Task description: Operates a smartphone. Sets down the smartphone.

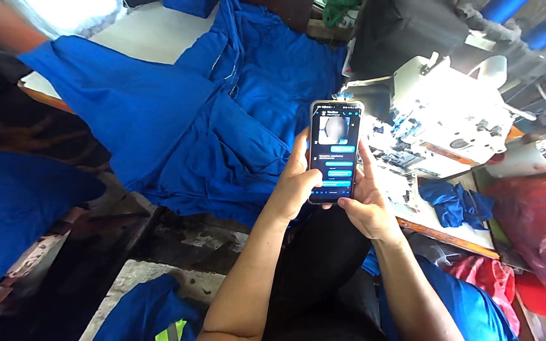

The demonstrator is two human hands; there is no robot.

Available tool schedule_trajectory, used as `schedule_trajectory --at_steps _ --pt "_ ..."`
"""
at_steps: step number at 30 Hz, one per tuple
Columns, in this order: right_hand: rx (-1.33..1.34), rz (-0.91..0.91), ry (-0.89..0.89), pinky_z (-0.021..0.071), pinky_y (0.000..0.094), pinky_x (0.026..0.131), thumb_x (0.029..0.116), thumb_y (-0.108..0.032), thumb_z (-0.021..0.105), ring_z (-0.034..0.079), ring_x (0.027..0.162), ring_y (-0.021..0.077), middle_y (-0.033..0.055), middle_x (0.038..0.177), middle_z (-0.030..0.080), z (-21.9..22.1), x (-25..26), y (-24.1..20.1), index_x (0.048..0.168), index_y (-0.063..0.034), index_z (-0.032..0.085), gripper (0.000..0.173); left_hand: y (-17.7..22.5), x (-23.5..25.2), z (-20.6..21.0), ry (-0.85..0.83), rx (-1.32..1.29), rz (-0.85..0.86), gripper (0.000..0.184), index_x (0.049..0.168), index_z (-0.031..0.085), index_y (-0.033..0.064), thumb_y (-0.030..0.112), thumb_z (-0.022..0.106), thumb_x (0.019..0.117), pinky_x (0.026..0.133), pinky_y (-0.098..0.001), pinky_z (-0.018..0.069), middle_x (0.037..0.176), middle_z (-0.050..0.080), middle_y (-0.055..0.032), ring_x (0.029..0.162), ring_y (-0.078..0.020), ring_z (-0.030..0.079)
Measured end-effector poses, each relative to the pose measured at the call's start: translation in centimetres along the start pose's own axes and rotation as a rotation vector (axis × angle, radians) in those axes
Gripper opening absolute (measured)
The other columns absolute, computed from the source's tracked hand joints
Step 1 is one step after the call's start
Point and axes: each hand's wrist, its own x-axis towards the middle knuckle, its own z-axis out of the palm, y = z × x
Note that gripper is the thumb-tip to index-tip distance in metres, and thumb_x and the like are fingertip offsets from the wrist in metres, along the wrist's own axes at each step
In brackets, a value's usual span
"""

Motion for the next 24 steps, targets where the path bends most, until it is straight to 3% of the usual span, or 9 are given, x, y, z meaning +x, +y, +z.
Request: schedule_trajectory --at_steps 11,14,18,21,24 --pt "0.006 -0.008 0.006 0.0636 0.0444 0.084 0.082 0.017 0.051 0.069 0.113 0.0282 0.0134 0.142 0.057 -0.1 0.0 0.1 0.164 -0.0301 0.012 0.103 -0.1 0.0 -0.1 -0.002 0.016 -0.001 0.088 0.156 0.026 0.0194 -0.01 0.044 0.0749 0.082 -0.0348 0.0601 0.13 0.062 -0.0117 0.102 -0.0184 0.069" --pt "0.0 -0.013 0.006 0.0636 0.0436 0.084 0.0821 0.016 0.052 0.069 0.114 0.0266 0.0114 0.142 0.057 -0.1 0.0 0.2 0.164 -0.031 0.013 0.102 0.7 -0.1 1.0 0.045 0.055 0.002 0.082 0.15 0.03 0.0137 -0.01 0.05 0.0732 0.076 -0.0283 0.0597 0.118 0.067 -0.0063 0.094 -0.0117 0.07" --pt "-0.027 -0.02 0.001 0.0637 0.0447 0.083 0.0797 0.012 0.055 0.068 0.115 0.026 0.0118 0.141 0.055 -0.3 0.2 0.1 0.162 -0.0186 0.007 0.1 0.0 -0.1 0.0 -0.016 -0.003 0.0 0.089 0.157 0.024 0.0195 -0.01 0.044 0.076 0.085 -0.0342 0.0595 0.133 0.061 -0.0113 0.106 -0.0183 0.068" --pt "-0.033 -0.016 0.0 0.0636 0.0416 0.083 0.0815 0.01 0.054 0.068 0.116 0.0225 0.0086 0.143 0.055 -0.4 0.1 0.1 0.161 -0.019 0.007 0.097 0.7 -0.1 0.9 0.022 0.014 0.0 0.085 0.151 0.028 0.0148 -0.013 0.049 0.074 0.079 -0.0281 0.0595 0.124 0.065 -0.0067 0.098 -0.0119 0.069" --pt "-0.023 0.012 0.039 0.0637 0.0418 0.083 0.0832 0.012 0.049 0.069 0.112 0.024 0.0111 0.139 0.057 0.0 0.0 -0.1 0.164 -0.0227 0.007 0.098 0.4 -0.1 0.5 0.023 0.046 -0.015 0.089 0.155 0.028 0.0167 -0.01 0.048 0.0725 0.084 -0.031 0.0582 0.129 0.063 -0.0077 0.106 -0.0136 0.067"
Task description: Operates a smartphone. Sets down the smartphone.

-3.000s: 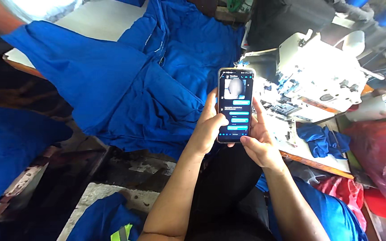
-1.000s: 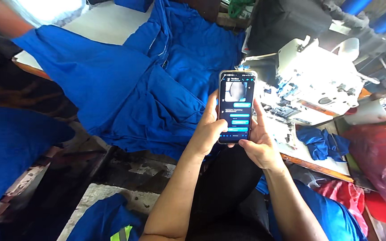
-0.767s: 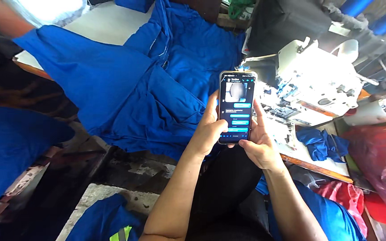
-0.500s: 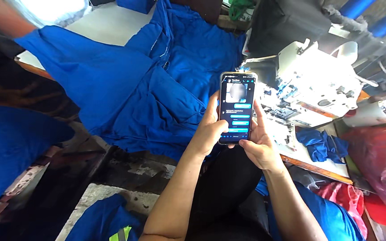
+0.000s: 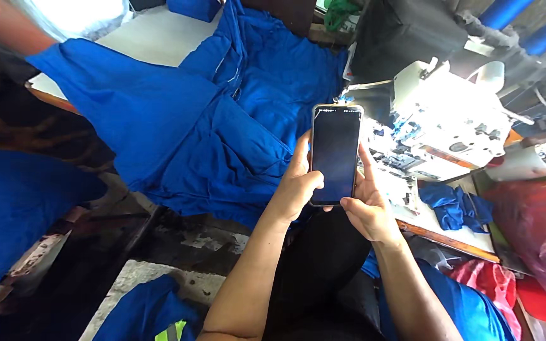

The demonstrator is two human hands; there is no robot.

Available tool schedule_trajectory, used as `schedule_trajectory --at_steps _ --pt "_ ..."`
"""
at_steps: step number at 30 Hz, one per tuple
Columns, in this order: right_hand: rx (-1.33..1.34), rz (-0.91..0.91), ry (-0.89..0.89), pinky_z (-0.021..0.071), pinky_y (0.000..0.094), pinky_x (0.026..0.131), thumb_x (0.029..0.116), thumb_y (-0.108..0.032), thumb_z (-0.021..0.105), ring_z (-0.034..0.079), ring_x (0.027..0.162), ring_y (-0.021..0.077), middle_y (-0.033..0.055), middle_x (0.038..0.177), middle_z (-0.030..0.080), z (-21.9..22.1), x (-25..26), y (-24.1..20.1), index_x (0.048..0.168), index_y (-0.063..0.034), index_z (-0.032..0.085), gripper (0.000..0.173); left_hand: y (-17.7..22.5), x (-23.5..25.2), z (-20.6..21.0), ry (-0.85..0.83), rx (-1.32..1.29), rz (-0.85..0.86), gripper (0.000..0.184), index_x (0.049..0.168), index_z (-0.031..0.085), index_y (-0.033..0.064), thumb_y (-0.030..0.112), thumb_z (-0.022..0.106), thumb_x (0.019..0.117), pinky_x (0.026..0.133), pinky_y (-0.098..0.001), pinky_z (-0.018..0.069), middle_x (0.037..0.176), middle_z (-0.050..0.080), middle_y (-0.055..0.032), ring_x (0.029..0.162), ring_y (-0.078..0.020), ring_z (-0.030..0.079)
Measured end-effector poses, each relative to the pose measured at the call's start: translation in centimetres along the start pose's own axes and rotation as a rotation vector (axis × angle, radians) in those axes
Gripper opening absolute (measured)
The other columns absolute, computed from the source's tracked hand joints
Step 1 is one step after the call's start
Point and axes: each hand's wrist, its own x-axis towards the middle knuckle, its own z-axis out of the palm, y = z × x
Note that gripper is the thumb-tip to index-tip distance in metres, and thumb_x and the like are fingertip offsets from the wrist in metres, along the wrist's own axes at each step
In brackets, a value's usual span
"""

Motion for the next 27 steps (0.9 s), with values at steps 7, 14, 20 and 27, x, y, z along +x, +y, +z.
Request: schedule_trajectory --at_steps 7,14,20,27 --pt "-0.003 -0.029 -0.028 0.0638 0.0418 0.082 0.0848 0.009 0.051 0.069 0.113 0.0231 0.0103 0.14 0.055 -0.5 0.1 0.4 0.162 -0.0185 0.008 0.093 -0.3 0.0 -0.4 -0.043 -0.051 -0.006 0.086 0.156 0.026 0.0188 -0.012 0.045 0.0773 0.082 -0.0328 0.0597 0.128 0.062 -0.0106 0.1 -0.0171 0.069" --pt "0.02 -0.001 -0.01 0.0641 0.0403 0.081 0.0862 0.012 0.048 0.07 0.11 0.0242 0.0108 0.138 0.059 0.1 -0.1 0.1 0.164 -0.0285 0.011 0.095 -0.2 -0.1 0.2 0.025 -0.012 0.006 0.071 0.15 0.031 0.0151 -0.006 0.045 0.0835 0.08 -0.0321 0.06 0.117 0.068 -0.008 0.095 -0.0151 0.071" --pt "0.007 -0.032 -0.029 0.0637 0.0432 0.082 0.0854 0.01 0.05 0.068 0.115 0.0235 0.0097 0.141 0.054 -0.4 0.0 0.3 0.162 -0.0163 0.008 0.091 -0.4 0.0 -0.4 -0.046 -0.07 0.037 0.05 0.154 0.033 0.022 0.039 0.021 0.1093 0.089 -0.036 0.059 0.133 0.062 -0.006 0.111 -0.0169 0.067" --pt "0.008 -0.027 -0.014 0.0642 0.0423 0.081 0.0835 0.012 0.05 0.069 0.113 0.0244 0.0101 0.14 0.056 -0.1 -0.1 0.2 0.162 -0.0202 0.011 0.093 -0.5 0.0 -0.5 -0.061 -0.091 0.022 0.072 0.158 0.026 0.0206 0.066 0.018 0.1032 0.094 -0.0389 0.0575 0.14 0.058 -0.0078 0.118 -0.0194 0.064"
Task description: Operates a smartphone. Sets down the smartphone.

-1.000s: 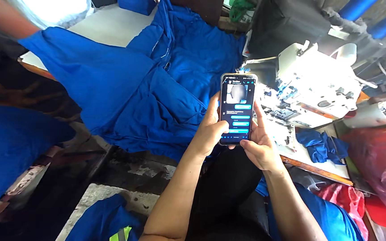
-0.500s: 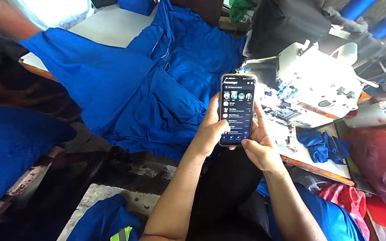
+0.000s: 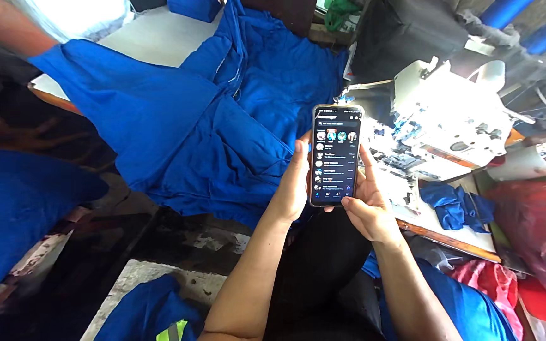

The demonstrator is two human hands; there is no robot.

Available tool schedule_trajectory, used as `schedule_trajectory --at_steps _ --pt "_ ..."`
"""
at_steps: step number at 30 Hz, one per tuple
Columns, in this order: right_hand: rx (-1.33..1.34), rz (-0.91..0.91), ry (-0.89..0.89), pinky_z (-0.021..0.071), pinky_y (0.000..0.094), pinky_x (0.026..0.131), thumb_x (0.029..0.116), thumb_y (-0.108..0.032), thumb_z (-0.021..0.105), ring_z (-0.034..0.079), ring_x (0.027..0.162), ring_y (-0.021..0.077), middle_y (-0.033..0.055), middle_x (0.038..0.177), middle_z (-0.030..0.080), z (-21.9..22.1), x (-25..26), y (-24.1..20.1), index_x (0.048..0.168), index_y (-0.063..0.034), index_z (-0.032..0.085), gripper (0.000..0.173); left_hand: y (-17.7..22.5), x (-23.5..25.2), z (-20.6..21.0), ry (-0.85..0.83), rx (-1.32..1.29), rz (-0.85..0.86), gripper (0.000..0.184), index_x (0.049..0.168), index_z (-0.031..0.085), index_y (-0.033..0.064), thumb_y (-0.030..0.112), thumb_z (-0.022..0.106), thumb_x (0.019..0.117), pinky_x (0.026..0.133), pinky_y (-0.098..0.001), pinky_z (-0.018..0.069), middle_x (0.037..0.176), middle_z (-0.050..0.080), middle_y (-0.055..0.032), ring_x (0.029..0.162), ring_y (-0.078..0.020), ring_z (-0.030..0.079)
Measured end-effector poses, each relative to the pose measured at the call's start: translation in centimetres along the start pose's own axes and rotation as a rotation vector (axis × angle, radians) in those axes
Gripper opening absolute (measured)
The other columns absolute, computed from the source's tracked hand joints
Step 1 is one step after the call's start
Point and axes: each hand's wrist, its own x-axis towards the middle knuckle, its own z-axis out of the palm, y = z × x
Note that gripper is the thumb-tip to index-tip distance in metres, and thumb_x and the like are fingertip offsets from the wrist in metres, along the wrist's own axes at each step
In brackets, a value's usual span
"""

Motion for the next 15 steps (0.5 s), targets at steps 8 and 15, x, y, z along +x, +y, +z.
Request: schedule_trajectory --at_steps 8,15 --pt "-0.023 0.001 -0.007 0.0641 0.0421 0.082 0.0804 0.01 0.057 0.068 0.115 0.0233 0.0089 0.141 0.056 -0.12 0.01 0.03 0.161 -0.0164 0.01 0.097 0.3 -0.12 0.38 0.012 0.019 0.03 0.06 0.155 0.033 0.0188 0.053 0.018 0.1081 0.091 -0.0356 0.0583 0.136 0.06 -0.0064 0.113 -0.0169 0.066" --pt "-0.023 0.002 -0.011 0.0642 0.0427 0.081 0.0798 0.011 0.055 0.068 0.114 0.0248 0.0104 0.141 0.056 0.0 0.02 0.02 0.162 -0.0201 0.01 0.099 -0.1 0.0 -0.15 0.038 0.006 -0.017 0.07 0.156 0.028 0.022 0.0 0.033 0.0895 0.089 -0.0388 0.0581 0.136 0.057 -0.0107 0.11 -0.0196 0.066"
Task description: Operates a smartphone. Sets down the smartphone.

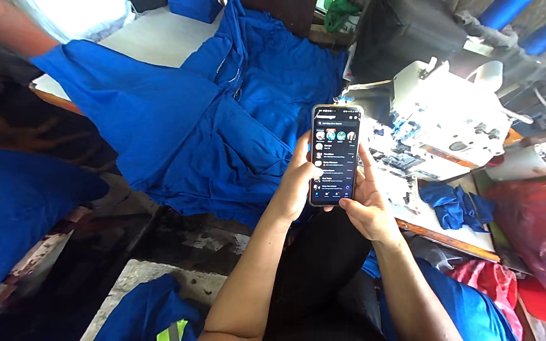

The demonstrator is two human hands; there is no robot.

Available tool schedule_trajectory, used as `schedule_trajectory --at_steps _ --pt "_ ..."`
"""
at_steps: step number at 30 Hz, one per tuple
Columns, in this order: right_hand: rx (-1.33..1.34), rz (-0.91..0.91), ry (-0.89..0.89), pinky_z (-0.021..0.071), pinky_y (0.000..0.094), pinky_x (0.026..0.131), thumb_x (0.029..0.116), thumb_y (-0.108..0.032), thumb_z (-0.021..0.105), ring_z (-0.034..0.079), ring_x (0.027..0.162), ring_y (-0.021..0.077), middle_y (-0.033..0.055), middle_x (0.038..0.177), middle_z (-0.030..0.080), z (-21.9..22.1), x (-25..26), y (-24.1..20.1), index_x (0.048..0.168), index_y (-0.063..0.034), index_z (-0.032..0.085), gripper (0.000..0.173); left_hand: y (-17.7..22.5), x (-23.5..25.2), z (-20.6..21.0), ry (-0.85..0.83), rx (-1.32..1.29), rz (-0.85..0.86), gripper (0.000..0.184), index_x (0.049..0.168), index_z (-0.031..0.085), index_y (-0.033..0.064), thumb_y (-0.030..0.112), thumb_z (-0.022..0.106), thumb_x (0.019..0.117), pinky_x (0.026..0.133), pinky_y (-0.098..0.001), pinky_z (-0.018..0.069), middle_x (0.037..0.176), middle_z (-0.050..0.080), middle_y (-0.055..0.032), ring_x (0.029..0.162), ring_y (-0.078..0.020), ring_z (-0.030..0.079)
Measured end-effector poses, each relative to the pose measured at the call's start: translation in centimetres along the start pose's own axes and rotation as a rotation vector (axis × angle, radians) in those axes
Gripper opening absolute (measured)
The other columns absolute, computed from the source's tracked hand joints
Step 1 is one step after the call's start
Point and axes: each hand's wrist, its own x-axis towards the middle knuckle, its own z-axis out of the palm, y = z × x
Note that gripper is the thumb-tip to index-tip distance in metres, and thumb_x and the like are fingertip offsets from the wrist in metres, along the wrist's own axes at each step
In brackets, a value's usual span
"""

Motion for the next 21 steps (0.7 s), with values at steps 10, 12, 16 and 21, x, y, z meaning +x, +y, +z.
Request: schedule_trajectory --at_steps 10,12,16,21 --pt "-0.011 0.011 0.0 0.0642 0.0435 0.082 0.0799 0.016 0.051 0.069 0.112 0.0279 0.014 0.14 0.057 0.33 0.0 -0.23 0.164 -0.025 0.01 0.103 0.01 0.09 -0.08 -0.009 0.013 0.014 0.084 0.154 0.029 0.0194 -0.012 0.04 0.0761 0.082 -0.0332 0.0589 0.126 0.063 -0.0106 0.099 -0.0162 0.068" --pt "-0.008 0.011 -0.002 0.0642 0.0433 0.082 0.0804 0.016 0.052 0.069 0.112 0.0277 0.0133 0.14 0.057 0.32 -0.01 -0.18 0.164 -0.0266 0.01 0.103 0.02 0.1 -0.01 -0.005 0.015 0.012 0.084 0.154 0.029 0.0199 -0.012 0.039 0.0773 0.083 -0.0337 0.0593 0.127 0.063 -0.0108 0.1 -0.0166 0.069" --pt "-0.008 -0.002 -0.012 0.0643 0.0423 0.082 0.0812 0.014 0.054 0.069 0.112 0.026 0.0118 0.141 0.057 0.2 0.0 -0.07 0.164 -0.0286 0.012 0.102 0.03 0.12 0.01 0.004 0.009 0.004 0.085 0.157 0.027 0.021 -0.012 0.038 0.0791 0.084 -0.036 0.0593 0.131 0.06 -0.0119 0.103 -0.0184 0.068" --pt "0.0 0.012 -0.008 0.0641 0.0435 0.082 0.0816 0.015 0.052 0.069 0.112 0.028 0.0138 0.141 0.057 0.21 0.02 -0.12 0.164 -0.0272 0.01 0.102 0.01 0.14 -0.03 0.021 0.011 -0.014 0.059 0.154 0.031 0.0239 0.011 0.034 0.0971 0.086 -0.0388 0.0594 0.13 0.061 -0.0099 0.105 -0.0194 0.068"
